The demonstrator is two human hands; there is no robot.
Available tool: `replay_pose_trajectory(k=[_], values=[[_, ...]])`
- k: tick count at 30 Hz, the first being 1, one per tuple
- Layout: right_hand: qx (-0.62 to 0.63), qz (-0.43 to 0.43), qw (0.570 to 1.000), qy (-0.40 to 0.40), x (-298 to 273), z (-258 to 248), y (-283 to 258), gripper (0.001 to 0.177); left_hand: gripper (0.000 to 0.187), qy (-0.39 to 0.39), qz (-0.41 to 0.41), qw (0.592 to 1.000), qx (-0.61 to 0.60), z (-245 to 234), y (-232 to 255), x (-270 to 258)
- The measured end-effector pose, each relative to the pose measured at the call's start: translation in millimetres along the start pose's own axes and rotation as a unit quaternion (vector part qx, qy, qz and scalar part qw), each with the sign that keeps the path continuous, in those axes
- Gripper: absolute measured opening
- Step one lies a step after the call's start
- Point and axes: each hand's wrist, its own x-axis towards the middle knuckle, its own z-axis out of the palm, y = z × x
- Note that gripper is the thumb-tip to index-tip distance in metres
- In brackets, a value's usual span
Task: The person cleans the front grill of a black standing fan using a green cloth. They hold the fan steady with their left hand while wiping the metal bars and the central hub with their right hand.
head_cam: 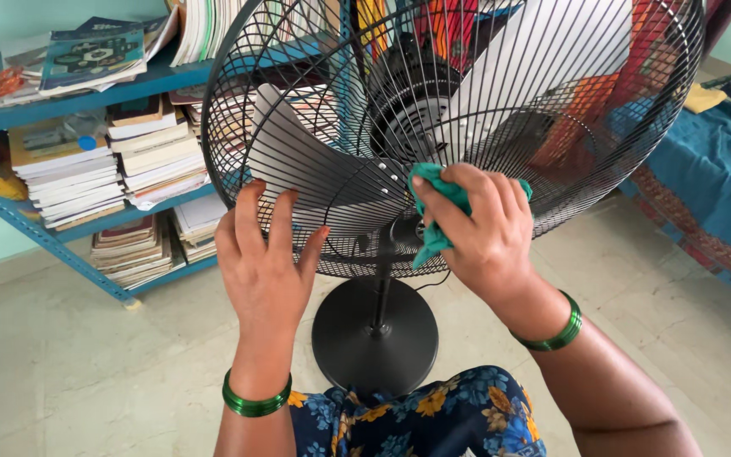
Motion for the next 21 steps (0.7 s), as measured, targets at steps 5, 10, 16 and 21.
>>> replay_pose_trajectory(k=[5, 10, 16, 21], values=[[0.028, 0.029, 0.999, 0.002, -18, 5, 4, 0.038, 0.054, 0.008, 0.008, 1.0, -0.006, 1, 0, 0], [0.034, 0.049, 0.998, 0.004, -35, 12, 7, 0.04, 0.054, 0.011, 0.015, 1.0, 0.004, 1, 0, 1], [0.043, 0.06, 0.997, 0.008, -38, 13, 5, 0.041, 0.054, 0.014, 0.017, 1.0, 0.0, -1, -1, 1], [0.157, 0.083, 0.982, -0.055, -11, -9, -8, 0.038, 0.057, 0.007, 0.014, 1.0, -0.009, -2, -2, 1]])
